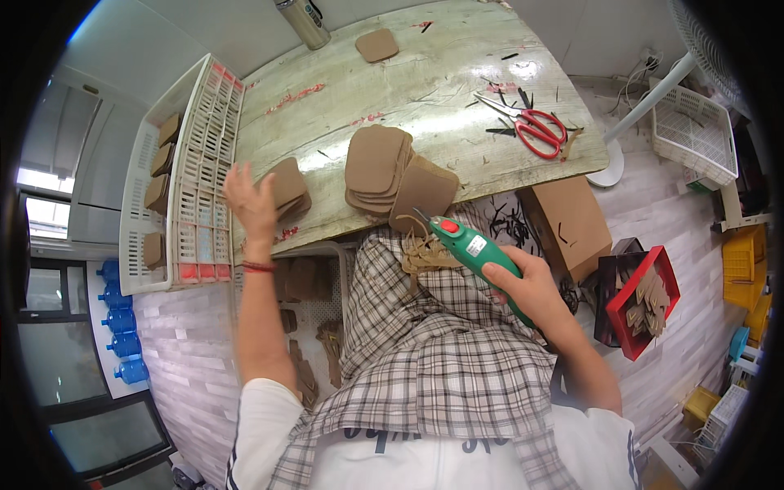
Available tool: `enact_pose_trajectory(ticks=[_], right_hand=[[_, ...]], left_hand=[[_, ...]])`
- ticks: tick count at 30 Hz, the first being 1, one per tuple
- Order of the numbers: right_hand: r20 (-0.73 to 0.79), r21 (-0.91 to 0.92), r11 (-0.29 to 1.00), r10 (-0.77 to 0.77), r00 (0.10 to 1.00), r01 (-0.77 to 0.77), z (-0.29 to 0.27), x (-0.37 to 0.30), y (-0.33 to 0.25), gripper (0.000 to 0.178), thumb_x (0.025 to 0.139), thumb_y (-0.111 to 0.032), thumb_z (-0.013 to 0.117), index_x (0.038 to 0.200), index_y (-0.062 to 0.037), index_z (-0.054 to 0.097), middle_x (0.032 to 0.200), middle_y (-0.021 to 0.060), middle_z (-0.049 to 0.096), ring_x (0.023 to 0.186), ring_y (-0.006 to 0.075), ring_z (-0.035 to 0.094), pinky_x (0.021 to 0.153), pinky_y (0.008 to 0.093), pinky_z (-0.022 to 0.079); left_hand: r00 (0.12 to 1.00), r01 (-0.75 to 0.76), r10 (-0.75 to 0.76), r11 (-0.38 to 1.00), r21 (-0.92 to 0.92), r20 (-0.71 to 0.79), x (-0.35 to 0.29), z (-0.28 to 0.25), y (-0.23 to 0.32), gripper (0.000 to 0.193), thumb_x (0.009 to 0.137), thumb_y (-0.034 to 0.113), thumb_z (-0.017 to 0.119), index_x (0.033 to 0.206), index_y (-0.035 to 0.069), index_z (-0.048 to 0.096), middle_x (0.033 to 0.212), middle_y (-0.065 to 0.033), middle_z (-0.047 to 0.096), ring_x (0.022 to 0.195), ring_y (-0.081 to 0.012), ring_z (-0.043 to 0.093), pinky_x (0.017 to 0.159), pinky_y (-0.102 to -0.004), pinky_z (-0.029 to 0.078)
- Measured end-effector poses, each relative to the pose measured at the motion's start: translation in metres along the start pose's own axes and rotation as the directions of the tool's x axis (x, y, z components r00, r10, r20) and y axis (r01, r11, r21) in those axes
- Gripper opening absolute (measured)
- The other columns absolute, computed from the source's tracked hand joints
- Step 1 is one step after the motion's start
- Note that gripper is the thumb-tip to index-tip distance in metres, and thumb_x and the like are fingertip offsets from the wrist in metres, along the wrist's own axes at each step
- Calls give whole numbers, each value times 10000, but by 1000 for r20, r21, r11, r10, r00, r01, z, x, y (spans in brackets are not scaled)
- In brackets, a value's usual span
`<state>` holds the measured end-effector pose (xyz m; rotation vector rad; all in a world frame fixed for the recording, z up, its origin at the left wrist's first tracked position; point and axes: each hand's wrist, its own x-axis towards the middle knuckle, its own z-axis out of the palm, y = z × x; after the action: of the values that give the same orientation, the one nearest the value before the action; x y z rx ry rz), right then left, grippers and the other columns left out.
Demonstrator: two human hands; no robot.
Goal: The person uses a green rotary tool to trim the edges of small brown cardboard pieces one by one. They pick up each piece from a stack, smooth the edges with the tool, and place the finished piece into a white basket.
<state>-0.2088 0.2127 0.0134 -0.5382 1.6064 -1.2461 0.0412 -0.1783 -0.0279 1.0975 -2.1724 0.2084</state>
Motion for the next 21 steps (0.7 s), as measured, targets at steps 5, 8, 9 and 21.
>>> enact_pose_trajectory(ticks=[5,8,9,21], right_hand=[[-44,18,1000,-18,999,18,-1,1,4,344,895,-220,672,1138,17,614,796,18,588,641,70,541,547,229,470],[-26,4,1000,-28,999,28,-1,-1,3,342,896,-225,673,1135,13,615,789,13,586,638,67,540,546,226,469],[-20,6,999,-33,999,33,-2,-1,4,343,896,-226,673,1135,13,615,788,13,586,637,67,540,545,225,468],[-20,9,994,-110,994,110,2,-3,-4,340,902,-259,658,1105,13,628,788,7,586,638,61,537,550,222,455]], left_hand=[[968,71,-47,993,-92,245,-35,26,124,649,860,493,632,1207,-55,601,1441,-227,380,1404,-392,217,1132,-531,174],[941,188,-118,961,-201,318,-41,33,139,637,833,436,668,1251,-35,570,1471,-257,316,1422,-415,148,1147,-553,110],[953,178,-106,954,-241,284,-41,31,143,623,823,401,686,1256,-30,565,1477,-257,306,1426,-415,136,1149,-551,103],[913,356,-331,360,-862,239,-40,24,161,279,769,47,746,908,37,505,1251,-152,533,1220,-287,464,1002,-421,392]])
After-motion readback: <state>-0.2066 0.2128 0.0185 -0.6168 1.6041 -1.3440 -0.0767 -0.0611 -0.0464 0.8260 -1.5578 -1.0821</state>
